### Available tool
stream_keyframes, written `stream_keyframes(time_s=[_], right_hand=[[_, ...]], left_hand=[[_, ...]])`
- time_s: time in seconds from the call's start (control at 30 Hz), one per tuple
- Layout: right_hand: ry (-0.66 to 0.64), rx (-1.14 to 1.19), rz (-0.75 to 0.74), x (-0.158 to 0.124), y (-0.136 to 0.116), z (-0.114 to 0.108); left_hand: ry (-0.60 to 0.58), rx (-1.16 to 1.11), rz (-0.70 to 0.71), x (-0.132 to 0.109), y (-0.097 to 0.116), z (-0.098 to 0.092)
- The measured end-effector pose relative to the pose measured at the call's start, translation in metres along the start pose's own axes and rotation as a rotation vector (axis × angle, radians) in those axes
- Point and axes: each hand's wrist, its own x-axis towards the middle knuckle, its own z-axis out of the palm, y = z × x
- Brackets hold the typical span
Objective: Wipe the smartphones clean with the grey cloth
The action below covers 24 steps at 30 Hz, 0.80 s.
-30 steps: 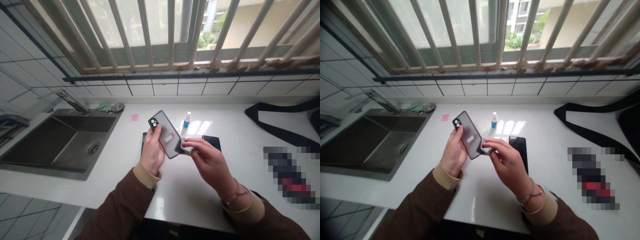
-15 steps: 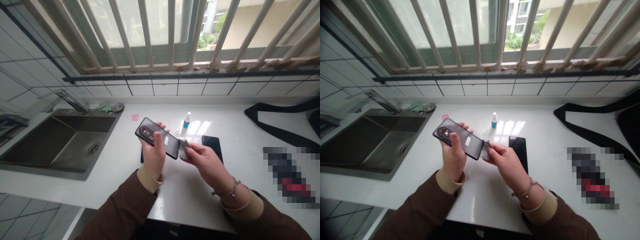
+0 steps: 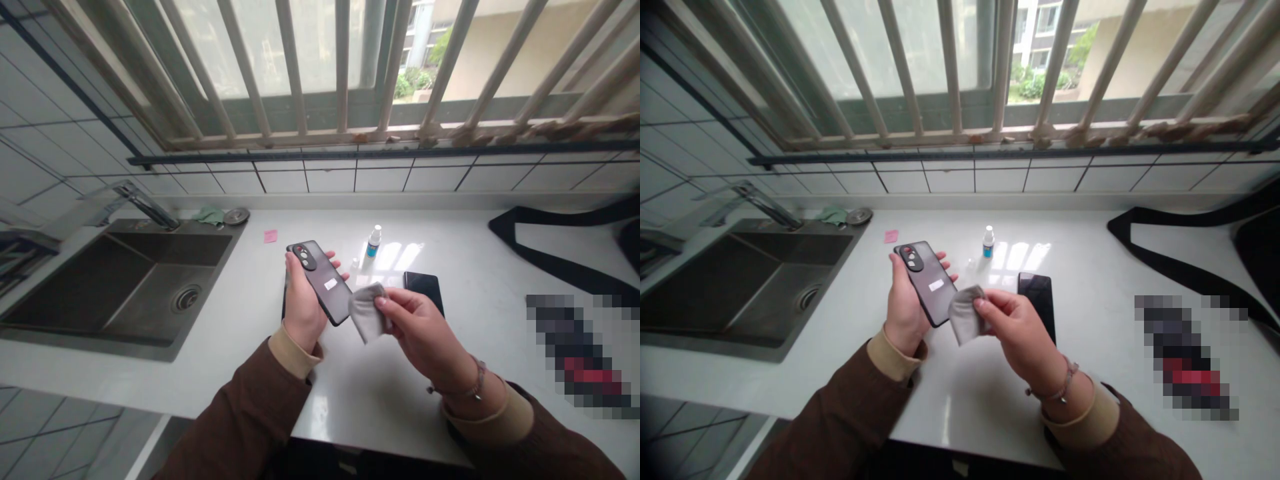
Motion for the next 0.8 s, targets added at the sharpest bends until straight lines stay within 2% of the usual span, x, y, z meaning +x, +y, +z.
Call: stream_keyframes(time_s=[0.1,0.17,0.23,0.27,0.33,0.4,0.47,0.53,0.63,0.8], right_hand=[[0.317,-0.079,-0.218,0.004,-0.007,-0.008],[0.499,-0.310,-0.366,0.003,-0.014,-0.012],[0.586,-0.615,-0.504,0.000,-0.019,-0.015],[0.576,-0.752,-0.566,-0.001,-0.020,-0.015],[0.461,-0.947,-0.678,-0.001,-0.016,-0.015],[0.303,-1.059,-0.746,0.003,-0.009,-0.014],[0.200,-1.137,-0.774,0.007,0.000,-0.013],[0.153,-1.196,-0.795,0.010,0.005,-0.012],[0.082,-1.248,-0.833,0.009,0.007,-0.010],[-0.128,-1.242,-0.873,0.000,0.002,-0.001]], left_hand=[[-0.122,-0.039,-0.179,-0.002,0.000,0.003],[-0.253,-0.015,-0.284,-0.007,0.000,0.005],[-0.395,0.019,-0.408,-0.012,-0.002,0.006],[-0.457,0.031,-0.466,-0.014,-0.004,0.005],[-0.531,0.046,-0.520,-0.018,-0.010,0.004],[-0.531,0.035,-0.450,-0.018,-0.018,0.003],[-0.490,0.005,-0.322,-0.017,-0.025,0.002],[-0.445,-0.020,-0.240,-0.015,-0.029,0.002],[-0.360,-0.018,-0.190,-0.012,-0.028,0.003],[-0.192,0.038,-0.111,-0.007,-0.016,0.002]])
